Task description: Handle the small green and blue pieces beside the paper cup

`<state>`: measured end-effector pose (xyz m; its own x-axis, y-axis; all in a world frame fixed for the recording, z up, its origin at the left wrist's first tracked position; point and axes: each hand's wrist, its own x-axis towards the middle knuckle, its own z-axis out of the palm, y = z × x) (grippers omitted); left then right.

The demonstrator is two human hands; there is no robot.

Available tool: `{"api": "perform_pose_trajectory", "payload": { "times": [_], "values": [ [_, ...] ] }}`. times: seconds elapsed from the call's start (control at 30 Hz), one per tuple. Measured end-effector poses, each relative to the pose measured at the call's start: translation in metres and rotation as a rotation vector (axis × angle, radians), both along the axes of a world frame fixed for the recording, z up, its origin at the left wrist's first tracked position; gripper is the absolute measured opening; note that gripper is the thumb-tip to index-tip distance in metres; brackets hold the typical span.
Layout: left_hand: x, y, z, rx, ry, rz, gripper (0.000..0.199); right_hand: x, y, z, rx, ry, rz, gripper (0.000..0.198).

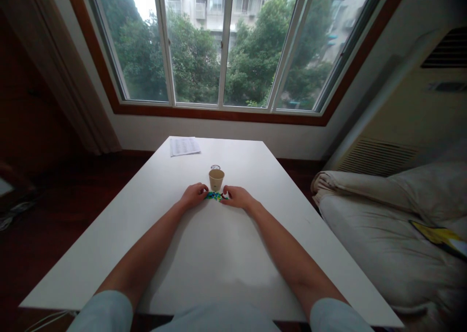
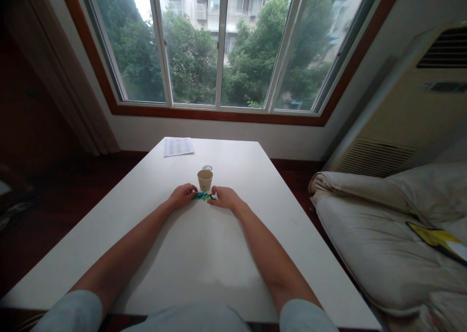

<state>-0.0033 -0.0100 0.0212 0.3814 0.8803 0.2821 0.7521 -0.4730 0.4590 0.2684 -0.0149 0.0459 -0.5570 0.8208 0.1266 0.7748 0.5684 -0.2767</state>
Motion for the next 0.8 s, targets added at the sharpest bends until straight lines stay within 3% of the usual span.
{"api": "perform_pose_trajectory", "payload": {
  "times": [0.4, 0.8],
  "values": [
    [0.0021, -0.0065, 0.0090, -0.027, -0.025, -0.046, 0.029, -0.0038, 0.0025, -0.0033, 0.011, -0.069, -0.046, 0.023],
    [0.0015, -0.0048, 0.0048, -0.036, -0.035, -0.040, 0.028, 0.0013, 0.0031, -0.0021, -0.065, 0.053, 0.080, 0.028]
  ]
}}
